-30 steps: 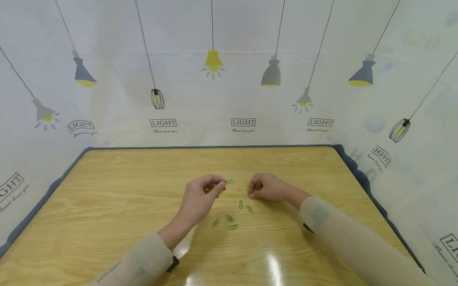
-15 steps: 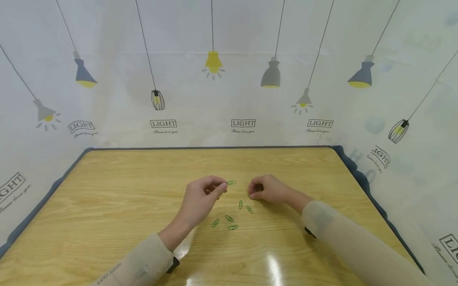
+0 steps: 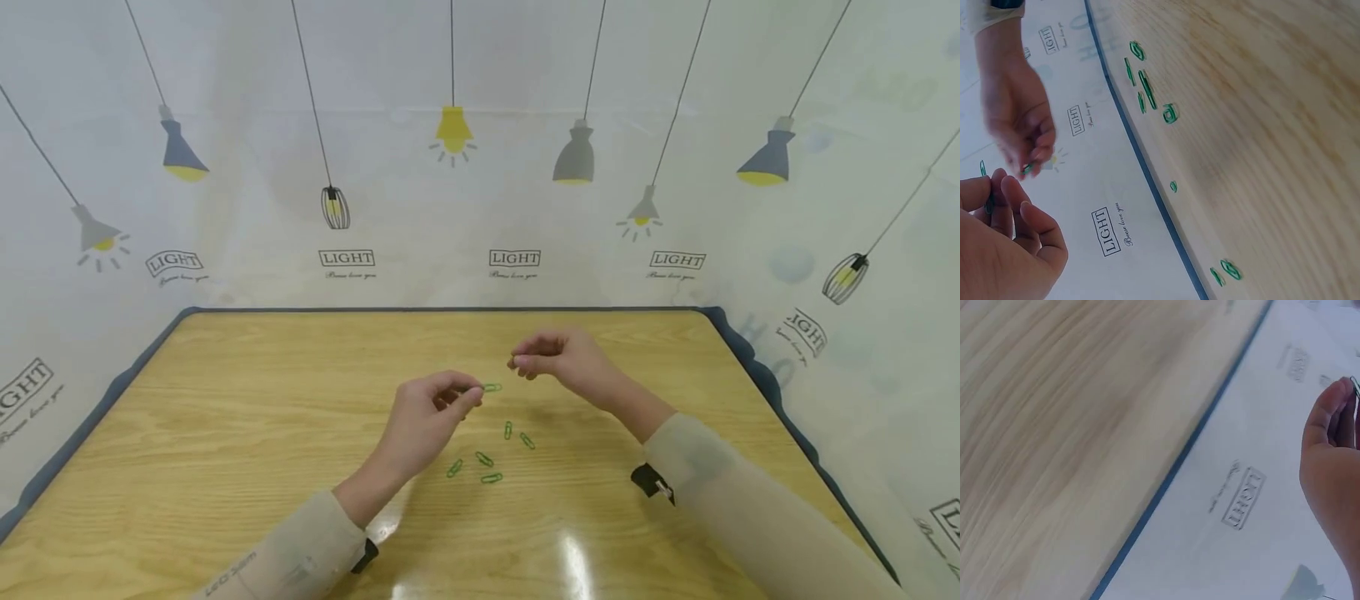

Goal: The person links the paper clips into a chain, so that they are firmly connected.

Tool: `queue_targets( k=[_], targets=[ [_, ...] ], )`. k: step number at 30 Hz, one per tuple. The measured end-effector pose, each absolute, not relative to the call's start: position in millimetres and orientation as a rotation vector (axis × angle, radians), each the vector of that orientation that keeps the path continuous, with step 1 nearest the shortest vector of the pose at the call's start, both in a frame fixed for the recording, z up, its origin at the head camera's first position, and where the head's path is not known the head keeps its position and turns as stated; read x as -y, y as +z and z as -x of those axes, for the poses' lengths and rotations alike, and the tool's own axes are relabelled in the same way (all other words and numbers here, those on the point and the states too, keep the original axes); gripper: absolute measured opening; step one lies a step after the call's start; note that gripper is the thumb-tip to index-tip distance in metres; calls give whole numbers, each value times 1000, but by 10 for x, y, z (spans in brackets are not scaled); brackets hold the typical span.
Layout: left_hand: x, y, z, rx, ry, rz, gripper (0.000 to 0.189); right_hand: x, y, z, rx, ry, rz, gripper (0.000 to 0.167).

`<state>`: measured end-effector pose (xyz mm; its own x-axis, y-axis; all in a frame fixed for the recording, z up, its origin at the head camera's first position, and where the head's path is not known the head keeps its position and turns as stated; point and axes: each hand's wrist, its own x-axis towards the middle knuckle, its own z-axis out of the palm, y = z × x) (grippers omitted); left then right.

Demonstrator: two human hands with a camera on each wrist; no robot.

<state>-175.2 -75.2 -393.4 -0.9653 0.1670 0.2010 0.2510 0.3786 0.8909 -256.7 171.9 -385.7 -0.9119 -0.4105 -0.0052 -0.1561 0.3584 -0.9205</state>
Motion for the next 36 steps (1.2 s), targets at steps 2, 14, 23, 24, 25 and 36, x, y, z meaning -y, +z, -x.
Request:
queue_targets(
  k=[2,14,23,24,25,36],
  targets=[
    [744,-3921,1744,2539,-1657,406,11,-1667,-3776,2501,-2326,-1683,501,21],
    [717,-3912,1739,2430,-1676,536,14,-1462,-3668,2239,-1812,-2074,497,25],
    [712,-3876,1715,2376,-1649,560,12,-1431,-3671,2183,-1750,-2098,496,33],
    [713,-3874,1716,2375,-1646,561,12,-1431,-3671,2179,-1752,-2097,496,34],
    [714,-3874,1717,2376,-1647,561,12,-1432,-3671,2175,-1756,-2097,495,35],
    [723,-3868,1728,2391,-1664,549,13,-1453,-3685,2158,-1689,-2127,495,34]
  ],
)
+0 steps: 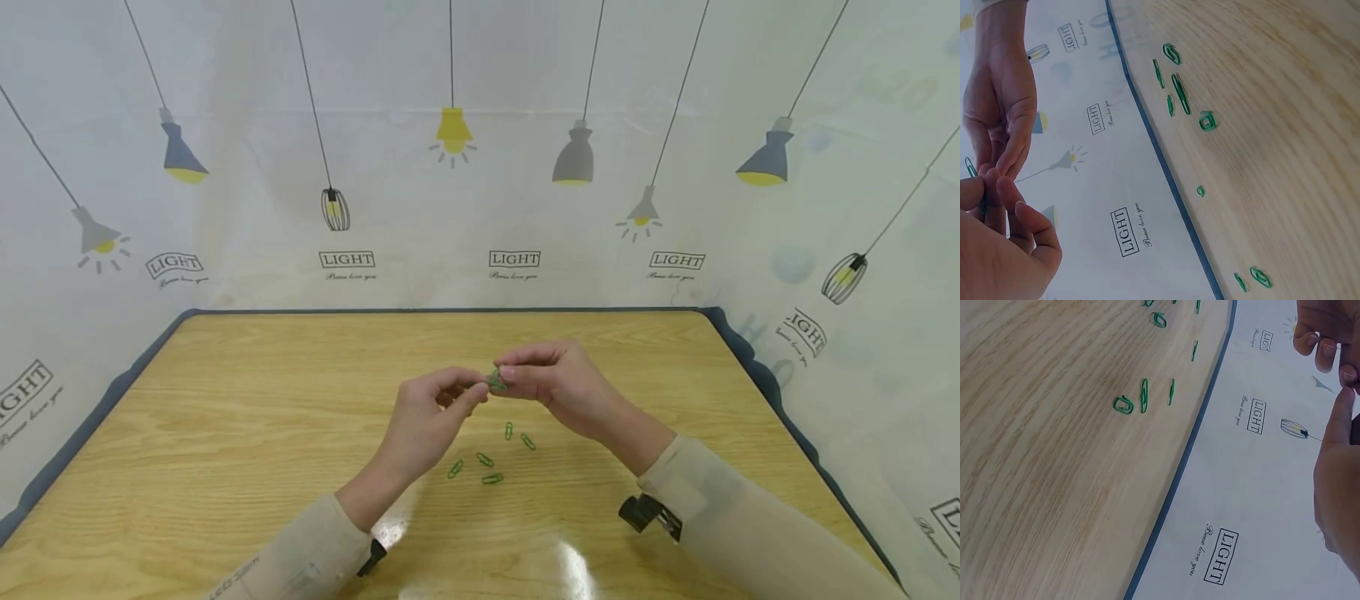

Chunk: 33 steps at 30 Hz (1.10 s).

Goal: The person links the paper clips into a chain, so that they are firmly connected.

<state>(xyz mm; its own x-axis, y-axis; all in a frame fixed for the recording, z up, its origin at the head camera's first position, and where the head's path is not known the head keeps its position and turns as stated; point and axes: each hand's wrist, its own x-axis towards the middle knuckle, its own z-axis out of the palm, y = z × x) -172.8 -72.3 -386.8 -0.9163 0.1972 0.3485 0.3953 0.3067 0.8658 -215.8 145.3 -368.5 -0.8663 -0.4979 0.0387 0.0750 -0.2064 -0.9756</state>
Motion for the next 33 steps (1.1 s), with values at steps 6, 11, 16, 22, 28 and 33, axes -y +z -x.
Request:
queue_targets(
  k=[6,11,16,22,28,33],
  targets=[
    [721,-3850,1724,2393,-1721,532,15,-1468,-3683,2159,-1672,-2127,498,41],
    [722,-3853,1728,2409,-1754,508,15,-1525,-3678,2155,-1643,-2140,497,40],
    [708,-3865,1720,2430,-1810,486,14,-1605,-3649,2118,-1625,-2193,511,38],
    [661,-3882,1722,2501,-1867,562,19,-1620,-3612,2079,-1692,-2223,511,37],
    [618,-3872,1725,2459,-1860,554,20,-1581,-3575,2038,-1777,-2213,495,31],
    [578,-3846,1734,2372,-1850,538,21,-1567,-3565,2011,-1807,-2217,482,27]
  ],
)
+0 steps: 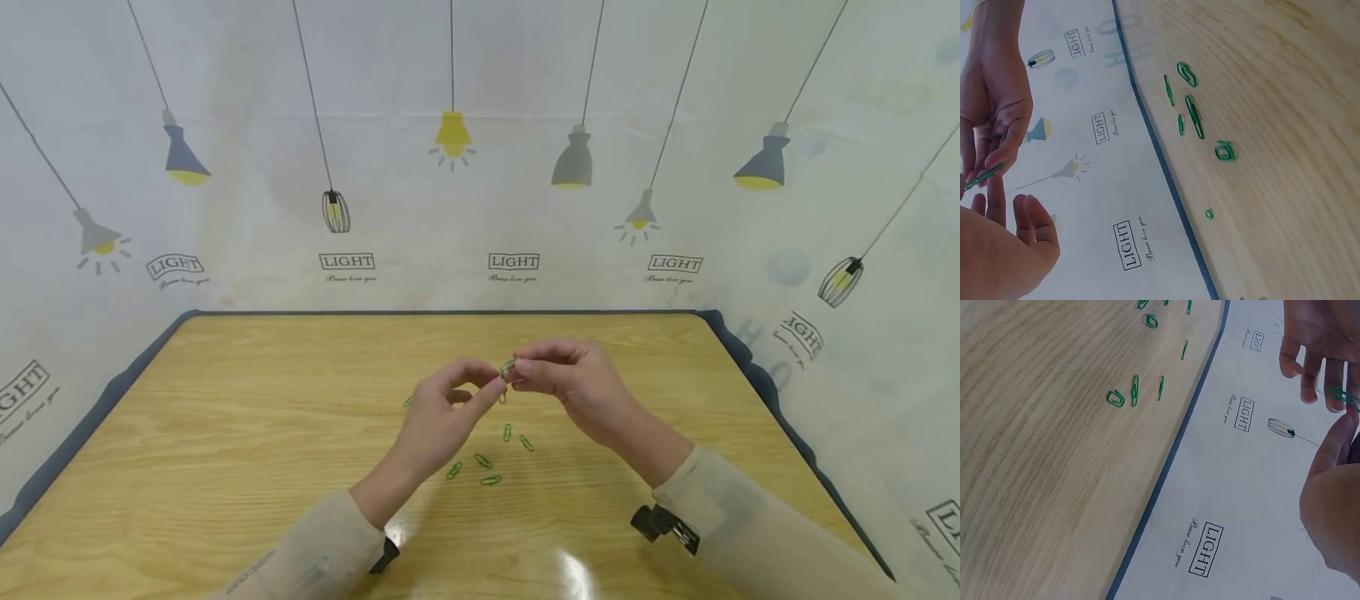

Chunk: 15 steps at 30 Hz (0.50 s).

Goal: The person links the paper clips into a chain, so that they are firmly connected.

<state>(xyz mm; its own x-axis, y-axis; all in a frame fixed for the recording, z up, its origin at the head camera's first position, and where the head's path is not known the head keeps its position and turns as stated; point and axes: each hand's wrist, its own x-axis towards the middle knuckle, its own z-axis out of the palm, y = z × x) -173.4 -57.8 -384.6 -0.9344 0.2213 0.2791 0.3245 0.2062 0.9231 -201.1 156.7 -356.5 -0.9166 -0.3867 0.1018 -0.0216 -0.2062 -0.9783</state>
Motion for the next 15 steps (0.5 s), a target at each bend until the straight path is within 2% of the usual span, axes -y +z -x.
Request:
queue_targets(
  k=[15],
  targets=[
    [562,-3905,1764,2191,-1690,651,11,-1557,-3606,1960,-1785,-2200,543,29]
  ],
)
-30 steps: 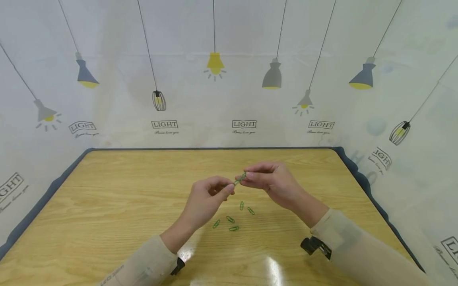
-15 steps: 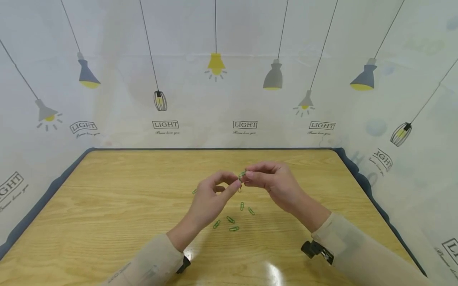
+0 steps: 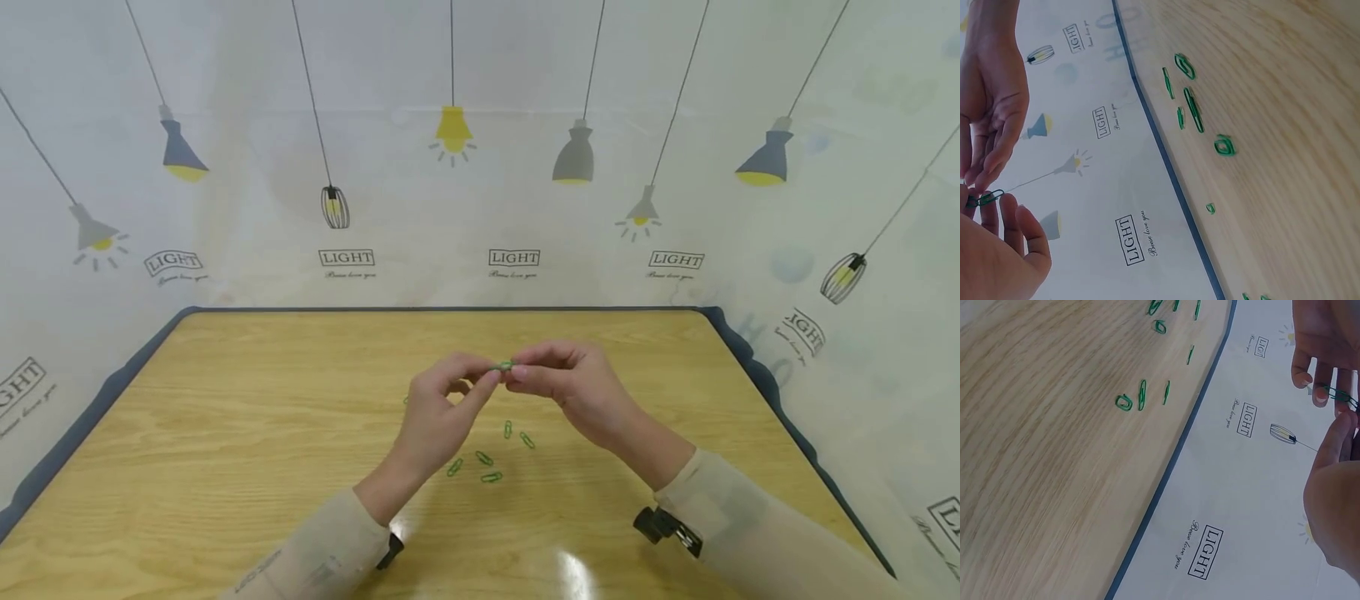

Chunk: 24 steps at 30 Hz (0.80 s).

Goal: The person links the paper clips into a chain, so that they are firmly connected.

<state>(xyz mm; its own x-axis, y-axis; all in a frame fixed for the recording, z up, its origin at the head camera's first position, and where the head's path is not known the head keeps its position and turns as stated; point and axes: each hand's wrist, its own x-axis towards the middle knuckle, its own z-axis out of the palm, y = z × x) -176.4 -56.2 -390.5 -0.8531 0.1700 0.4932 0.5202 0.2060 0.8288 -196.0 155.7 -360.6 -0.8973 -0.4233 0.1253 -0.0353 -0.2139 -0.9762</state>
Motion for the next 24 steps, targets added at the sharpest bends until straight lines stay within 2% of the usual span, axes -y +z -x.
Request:
queue_targets(
  k=[6,12,24],
  targets=[
    [580,-3916,1764,2201,-1644,653,12,-1601,-3624,1962,-1838,-2124,547,28],
    [600,-3913,1777,2203,-1622,616,13,-1693,-3667,2062,-2030,-1971,483,14],
    [624,-3915,1742,2239,-1752,542,16,-1916,-4168,2404,-2438,-1310,572,31]
  ],
)
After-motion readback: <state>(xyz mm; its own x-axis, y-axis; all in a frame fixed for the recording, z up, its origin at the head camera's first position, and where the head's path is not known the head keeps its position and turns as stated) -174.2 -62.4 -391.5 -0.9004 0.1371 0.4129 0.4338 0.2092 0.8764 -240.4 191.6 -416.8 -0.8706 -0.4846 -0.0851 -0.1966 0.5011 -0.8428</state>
